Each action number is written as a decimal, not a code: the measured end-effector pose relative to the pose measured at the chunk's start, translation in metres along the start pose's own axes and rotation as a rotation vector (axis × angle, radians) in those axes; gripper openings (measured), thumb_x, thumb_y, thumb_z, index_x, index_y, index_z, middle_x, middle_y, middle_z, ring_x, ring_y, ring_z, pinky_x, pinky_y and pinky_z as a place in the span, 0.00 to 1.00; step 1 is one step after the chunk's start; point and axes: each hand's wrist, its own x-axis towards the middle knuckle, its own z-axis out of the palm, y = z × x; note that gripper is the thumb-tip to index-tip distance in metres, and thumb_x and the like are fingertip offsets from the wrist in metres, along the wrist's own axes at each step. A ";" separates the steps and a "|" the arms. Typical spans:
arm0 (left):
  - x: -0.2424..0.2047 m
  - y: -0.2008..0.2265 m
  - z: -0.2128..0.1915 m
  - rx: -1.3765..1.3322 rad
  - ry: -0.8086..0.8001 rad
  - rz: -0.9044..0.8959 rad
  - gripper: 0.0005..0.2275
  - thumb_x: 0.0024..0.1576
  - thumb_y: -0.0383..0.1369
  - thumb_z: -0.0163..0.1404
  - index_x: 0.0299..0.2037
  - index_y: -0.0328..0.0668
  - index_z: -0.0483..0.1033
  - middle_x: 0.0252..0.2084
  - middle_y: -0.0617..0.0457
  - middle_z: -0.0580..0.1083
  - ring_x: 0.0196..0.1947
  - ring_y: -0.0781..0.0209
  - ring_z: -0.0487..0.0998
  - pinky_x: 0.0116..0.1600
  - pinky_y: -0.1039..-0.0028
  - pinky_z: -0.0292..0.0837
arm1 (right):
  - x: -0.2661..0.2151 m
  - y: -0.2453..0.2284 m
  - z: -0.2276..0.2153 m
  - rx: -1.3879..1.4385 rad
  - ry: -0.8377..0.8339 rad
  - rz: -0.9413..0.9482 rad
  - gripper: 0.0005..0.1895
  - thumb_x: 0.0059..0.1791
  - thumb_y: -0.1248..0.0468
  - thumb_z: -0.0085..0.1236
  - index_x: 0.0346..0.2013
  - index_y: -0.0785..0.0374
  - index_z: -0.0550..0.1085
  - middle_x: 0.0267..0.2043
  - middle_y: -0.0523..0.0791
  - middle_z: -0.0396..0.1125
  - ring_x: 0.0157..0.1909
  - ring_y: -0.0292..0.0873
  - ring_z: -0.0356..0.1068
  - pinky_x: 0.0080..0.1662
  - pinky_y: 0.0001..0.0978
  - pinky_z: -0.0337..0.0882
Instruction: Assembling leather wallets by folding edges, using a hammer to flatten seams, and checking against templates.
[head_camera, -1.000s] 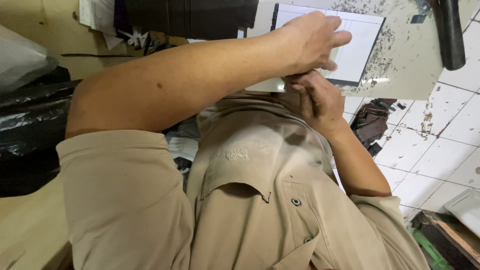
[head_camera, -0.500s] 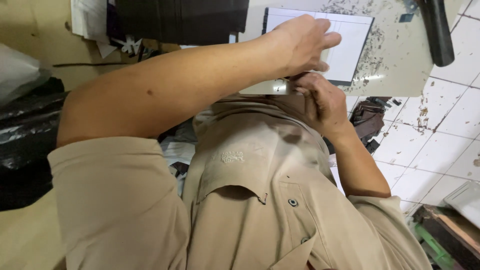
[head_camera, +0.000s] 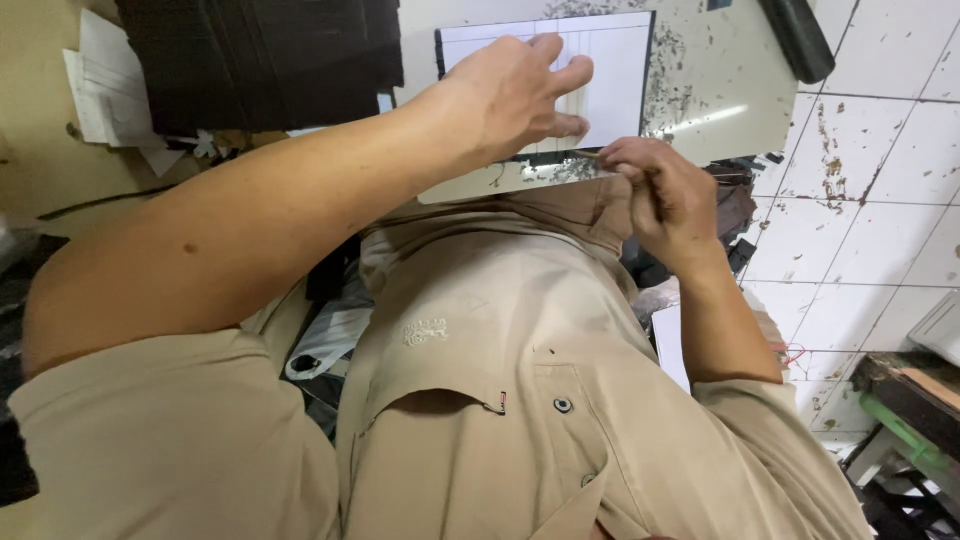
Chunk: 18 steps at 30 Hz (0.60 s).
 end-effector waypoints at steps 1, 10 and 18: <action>-0.001 0.000 -0.002 0.001 0.001 0.002 0.30 0.59 0.45 0.47 0.71 0.92 0.50 0.68 0.54 0.57 0.53 0.49 0.69 0.37 0.70 0.74 | -0.002 0.002 -0.001 -0.001 0.001 0.002 0.10 0.56 0.83 0.39 0.44 0.75 0.70 0.44 0.58 0.72 0.49 0.58 0.75 0.54 0.44 0.76; 0.002 0.003 -0.026 0.049 -0.230 -0.009 0.37 0.61 0.40 0.47 0.73 0.92 0.35 0.80 0.53 0.40 0.58 0.47 0.67 0.37 0.72 0.73 | -0.016 0.015 -0.013 0.026 0.048 0.007 0.08 0.58 0.82 0.41 0.46 0.75 0.70 0.45 0.60 0.72 0.49 0.58 0.75 0.55 0.44 0.77; 0.010 0.007 -0.047 0.168 -0.331 0.023 0.46 0.57 0.45 0.52 0.76 0.83 0.23 0.81 0.46 0.34 0.50 0.51 0.74 0.35 0.73 0.71 | -0.023 0.023 -0.019 -0.024 0.055 0.032 0.08 0.57 0.83 0.42 0.47 0.74 0.68 0.46 0.59 0.72 0.51 0.58 0.75 0.56 0.44 0.75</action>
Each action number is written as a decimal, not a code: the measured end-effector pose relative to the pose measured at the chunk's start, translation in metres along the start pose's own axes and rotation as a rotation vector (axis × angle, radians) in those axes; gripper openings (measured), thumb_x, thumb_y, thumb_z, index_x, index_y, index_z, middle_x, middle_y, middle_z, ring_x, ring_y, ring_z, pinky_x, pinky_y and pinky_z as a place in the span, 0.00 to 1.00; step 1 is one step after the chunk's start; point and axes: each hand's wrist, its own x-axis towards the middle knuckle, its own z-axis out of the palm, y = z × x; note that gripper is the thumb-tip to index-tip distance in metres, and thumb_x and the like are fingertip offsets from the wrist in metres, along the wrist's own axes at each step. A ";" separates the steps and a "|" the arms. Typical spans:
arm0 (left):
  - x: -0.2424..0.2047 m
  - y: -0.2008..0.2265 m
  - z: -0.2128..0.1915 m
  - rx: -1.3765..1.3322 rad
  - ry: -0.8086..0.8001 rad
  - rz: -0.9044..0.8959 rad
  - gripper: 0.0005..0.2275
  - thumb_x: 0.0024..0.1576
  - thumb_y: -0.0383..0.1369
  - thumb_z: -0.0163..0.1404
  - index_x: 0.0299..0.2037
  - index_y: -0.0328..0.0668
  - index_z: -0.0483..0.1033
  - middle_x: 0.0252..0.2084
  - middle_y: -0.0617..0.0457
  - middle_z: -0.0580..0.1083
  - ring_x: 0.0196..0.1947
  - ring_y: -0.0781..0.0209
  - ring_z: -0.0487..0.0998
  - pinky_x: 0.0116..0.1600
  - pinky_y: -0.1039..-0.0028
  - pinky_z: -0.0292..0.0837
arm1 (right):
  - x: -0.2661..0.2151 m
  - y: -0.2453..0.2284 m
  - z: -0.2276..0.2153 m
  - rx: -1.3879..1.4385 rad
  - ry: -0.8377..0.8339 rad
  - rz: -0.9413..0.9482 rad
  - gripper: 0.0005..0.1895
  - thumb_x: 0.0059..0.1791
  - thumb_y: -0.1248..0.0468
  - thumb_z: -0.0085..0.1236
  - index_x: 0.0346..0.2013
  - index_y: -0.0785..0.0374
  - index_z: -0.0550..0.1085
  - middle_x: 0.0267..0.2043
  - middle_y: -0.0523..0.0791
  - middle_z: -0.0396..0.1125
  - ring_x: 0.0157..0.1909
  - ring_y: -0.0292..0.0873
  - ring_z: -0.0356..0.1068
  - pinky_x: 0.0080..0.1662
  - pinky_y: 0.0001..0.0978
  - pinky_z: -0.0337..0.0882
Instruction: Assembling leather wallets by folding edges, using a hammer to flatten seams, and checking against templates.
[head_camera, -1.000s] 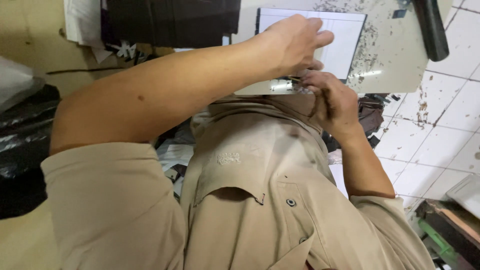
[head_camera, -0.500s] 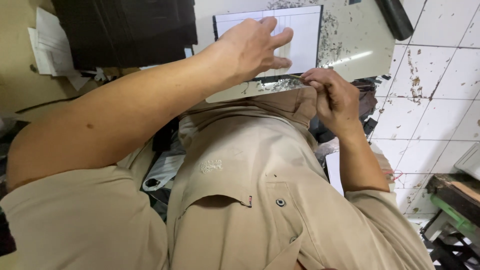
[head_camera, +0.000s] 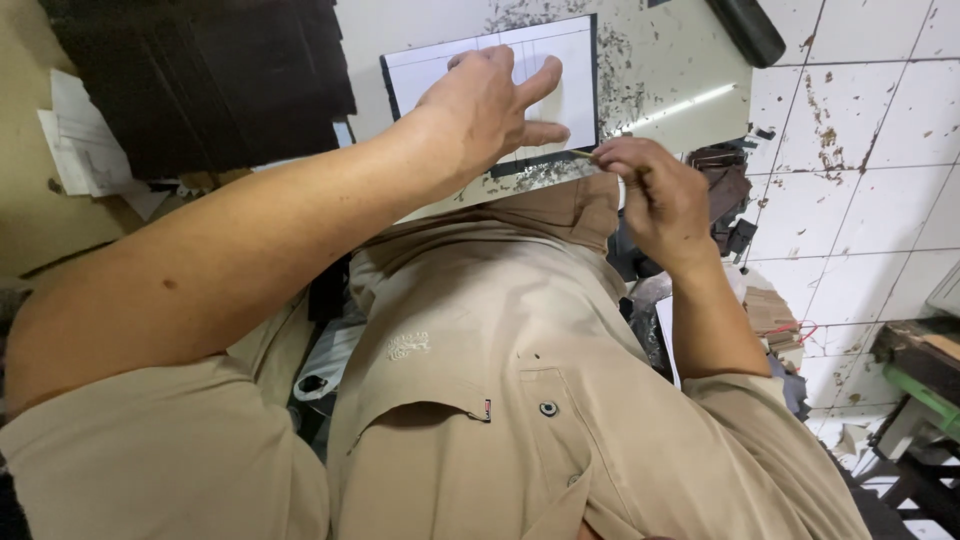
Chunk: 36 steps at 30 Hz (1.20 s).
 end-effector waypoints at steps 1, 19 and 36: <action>0.004 0.001 0.000 0.003 -0.001 0.004 0.46 0.57 0.45 0.52 0.76 0.83 0.23 0.81 0.46 0.34 0.50 0.51 0.74 0.35 0.73 0.71 | -0.001 0.000 -0.003 0.001 0.004 0.003 0.08 0.57 0.83 0.42 0.47 0.74 0.68 0.46 0.59 0.72 0.51 0.58 0.75 0.56 0.44 0.75; 0.015 0.000 -0.016 0.147 -0.010 0.040 0.43 0.65 0.27 0.42 0.75 0.83 0.19 0.81 0.39 0.33 0.18 0.72 0.58 0.21 0.81 0.57 | 0.041 0.026 -0.012 -0.117 0.213 -0.006 0.04 0.62 0.76 0.47 0.51 0.74 0.70 0.48 0.58 0.72 0.49 0.55 0.76 0.51 0.42 0.78; 0.021 0.000 -0.012 0.054 -0.016 0.028 0.44 0.64 0.29 0.45 0.74 0.87 0.20 0.81 0.42 0.33 0.22 0.68 0.65 0.23 0.80 0.60 | 0.063 0.044 0.002 -0.162 0.200 -0.103 0.07 0.60 0.80 0.46 0.51 0.74 0.70 0.49 0.57 0.71 0.53 0.57 0.73 0.52 0.43 0.76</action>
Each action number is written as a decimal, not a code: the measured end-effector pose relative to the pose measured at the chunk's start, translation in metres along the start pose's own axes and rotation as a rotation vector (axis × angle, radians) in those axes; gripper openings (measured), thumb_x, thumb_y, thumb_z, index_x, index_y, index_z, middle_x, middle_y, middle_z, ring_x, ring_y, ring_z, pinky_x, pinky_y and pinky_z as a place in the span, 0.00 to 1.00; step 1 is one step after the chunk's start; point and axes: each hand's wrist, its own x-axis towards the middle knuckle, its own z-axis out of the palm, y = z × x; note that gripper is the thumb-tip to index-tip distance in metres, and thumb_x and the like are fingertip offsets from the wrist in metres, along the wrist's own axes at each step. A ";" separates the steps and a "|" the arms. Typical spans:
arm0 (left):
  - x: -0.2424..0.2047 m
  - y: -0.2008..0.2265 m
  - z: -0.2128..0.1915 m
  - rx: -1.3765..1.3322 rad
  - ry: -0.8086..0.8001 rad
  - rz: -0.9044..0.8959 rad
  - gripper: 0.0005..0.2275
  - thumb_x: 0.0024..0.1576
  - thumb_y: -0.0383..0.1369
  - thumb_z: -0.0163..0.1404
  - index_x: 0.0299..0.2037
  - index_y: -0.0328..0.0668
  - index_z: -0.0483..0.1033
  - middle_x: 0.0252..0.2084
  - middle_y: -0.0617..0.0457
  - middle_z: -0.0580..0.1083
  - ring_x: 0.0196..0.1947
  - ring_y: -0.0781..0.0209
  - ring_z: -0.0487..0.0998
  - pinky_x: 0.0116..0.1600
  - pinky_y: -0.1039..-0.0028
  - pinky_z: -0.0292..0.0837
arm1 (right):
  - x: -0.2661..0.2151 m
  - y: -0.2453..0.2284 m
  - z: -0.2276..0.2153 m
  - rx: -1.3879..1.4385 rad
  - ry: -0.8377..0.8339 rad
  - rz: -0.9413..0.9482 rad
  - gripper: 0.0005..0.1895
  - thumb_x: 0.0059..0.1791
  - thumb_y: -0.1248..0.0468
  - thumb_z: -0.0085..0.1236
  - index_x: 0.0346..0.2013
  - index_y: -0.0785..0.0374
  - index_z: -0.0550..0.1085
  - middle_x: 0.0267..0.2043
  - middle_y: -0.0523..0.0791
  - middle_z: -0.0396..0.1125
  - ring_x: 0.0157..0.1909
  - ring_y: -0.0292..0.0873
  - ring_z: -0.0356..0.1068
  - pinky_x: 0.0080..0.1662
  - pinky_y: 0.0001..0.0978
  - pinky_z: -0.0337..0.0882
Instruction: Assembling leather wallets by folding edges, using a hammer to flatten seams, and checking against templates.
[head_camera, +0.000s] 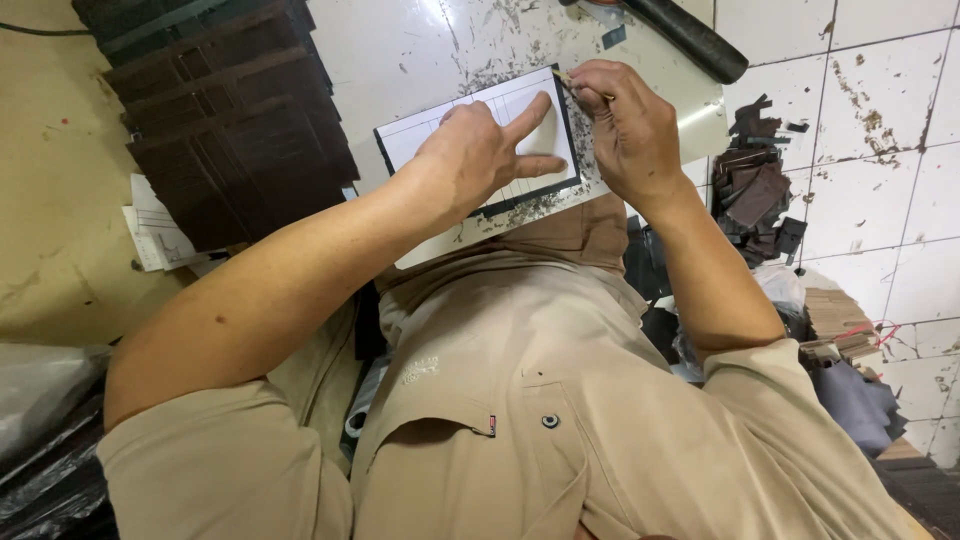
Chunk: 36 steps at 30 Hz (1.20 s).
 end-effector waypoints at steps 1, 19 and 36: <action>0.002 0.001 0.003 0.001 0.000 0.001 0.44 0.64 0.29 0.45 0.74 0.87 0.20 0.81 0.42 0.33 0.22 0.68 0.65 0.23 0.80 0.60 | 0.001 0.001 0.000 0.000 0.001 0.001 0.07 0.60 0.80 0.46 0.51 0.74 0.70 0.49 0.57 0.71 0.53 0.57 0.73 0.52 0.43 0.76; 0.004 0.001 0.006 0.022 0.028 -0.002 0.43 0.64 0.27 0.42 0.74 0.87 0.20 0.81 0.43 0.33 0.23 0.68 0.68 0.24 0.80 0.62 | -0.061 -0.010 -0.013 -0.064 -0.129 -0.021 0.06 0.56 0.80 0.53 0.47 0.74 0.72 0.47 0.57 0.74 0.47 0.55 0.78 0.46 0.38 0.83; -0.019 -0.008 0.016 -0.289 0.188 -0.086 0.51 0.46 0.29 0.62 0.77 0.73 0.39 0.79 0.42 0.45 0.65 0.36 0.64 0.63 0.58 0.70 | -0.076 -0.032 -0.043 -0.072 -0.048 0.261 0.14 0.66 0.65 0.33 0.48 0.72 0.67 0.36 0.52 0.73 0.36 0.49 0.78 0.30 0.32 0.72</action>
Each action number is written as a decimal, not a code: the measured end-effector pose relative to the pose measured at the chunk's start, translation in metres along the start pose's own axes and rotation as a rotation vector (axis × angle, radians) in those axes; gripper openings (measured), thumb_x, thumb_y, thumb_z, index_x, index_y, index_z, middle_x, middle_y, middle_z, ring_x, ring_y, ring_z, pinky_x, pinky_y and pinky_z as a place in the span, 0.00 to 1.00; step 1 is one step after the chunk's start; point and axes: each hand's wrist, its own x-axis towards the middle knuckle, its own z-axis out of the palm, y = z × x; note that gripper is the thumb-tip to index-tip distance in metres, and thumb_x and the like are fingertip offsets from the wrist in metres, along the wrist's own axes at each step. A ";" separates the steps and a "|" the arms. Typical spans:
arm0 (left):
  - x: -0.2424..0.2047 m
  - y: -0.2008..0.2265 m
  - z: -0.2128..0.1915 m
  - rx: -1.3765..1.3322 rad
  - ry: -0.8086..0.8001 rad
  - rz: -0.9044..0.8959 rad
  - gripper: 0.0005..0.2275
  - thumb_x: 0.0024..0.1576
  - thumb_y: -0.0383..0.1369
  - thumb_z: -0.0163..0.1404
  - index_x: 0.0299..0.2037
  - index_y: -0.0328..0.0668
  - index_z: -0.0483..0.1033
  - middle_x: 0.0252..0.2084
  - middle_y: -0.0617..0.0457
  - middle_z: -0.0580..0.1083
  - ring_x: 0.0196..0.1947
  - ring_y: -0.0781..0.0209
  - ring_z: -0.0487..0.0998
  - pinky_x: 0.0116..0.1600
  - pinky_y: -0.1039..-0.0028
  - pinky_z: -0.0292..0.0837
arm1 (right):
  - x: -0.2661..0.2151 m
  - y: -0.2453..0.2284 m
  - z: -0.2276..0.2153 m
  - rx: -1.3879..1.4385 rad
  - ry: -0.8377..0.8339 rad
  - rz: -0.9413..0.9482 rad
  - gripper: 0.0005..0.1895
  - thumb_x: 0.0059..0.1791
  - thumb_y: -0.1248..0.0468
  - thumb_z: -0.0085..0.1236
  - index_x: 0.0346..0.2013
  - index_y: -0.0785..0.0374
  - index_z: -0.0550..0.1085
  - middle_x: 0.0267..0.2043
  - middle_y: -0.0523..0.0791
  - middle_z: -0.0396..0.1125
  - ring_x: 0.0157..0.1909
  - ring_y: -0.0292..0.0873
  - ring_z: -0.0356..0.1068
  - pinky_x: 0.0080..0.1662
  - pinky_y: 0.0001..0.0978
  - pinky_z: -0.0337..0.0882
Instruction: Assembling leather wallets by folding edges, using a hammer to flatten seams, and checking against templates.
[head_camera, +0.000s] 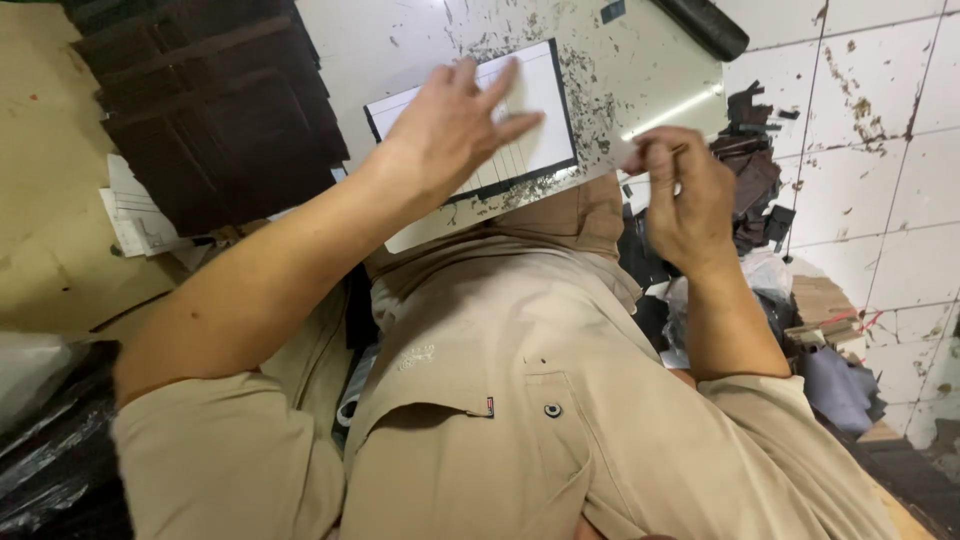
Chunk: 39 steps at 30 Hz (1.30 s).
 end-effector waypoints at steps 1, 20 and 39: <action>-0.003 -0.004 0.014 0.003 0.002 -0.007 0.51 0.46 0.29 0.62 0.77 0.73 0.39 0.79 0.42 0.45 0.65 0.36 0.64 0.63 0.58 0.70 | 0.005 -0.004 -0.002 0.001 0.003 -0.008 0.14 0.66 0.65 0.33 0.48 0.72 0.67 0.36 0.52 0.73 0.36 0.49 0.78 0.30 0.32 0.72; -0.114 0.032 0.109 -1.275 1.807 -0.922 0.02 0.70 0.29 0.42 0.47 0.40 0.63 0.32 0.59 0.60 0.32 0.71 0.58 0.39 0.79 0.60 | 0.115 -0.036 0.051 -0.310 -0.532 -0.215 0.52 0.45 0.38 0.65 0.74 0.62 0.56 0.68 0.56 0.57 0.60 0.57 0.60 0.55 0.53 0.68; -0.110 0.045 0.134 -1.417 1.819 -0.976 0.02 0.70 0.28 0.41 0.44 0.40 0.64 0.31 0.62 0.53 0.32 0.71 0.51 0.40 0.81 0.52 | 0.094 0.000 -0.021 -0.143 -0.217 0.112 0.19 0.59 0.74 0.53 0.66 0.77 0.68 0.60 0.59 0.66 0.55 0.57 0.64 0.51 0.47 0.67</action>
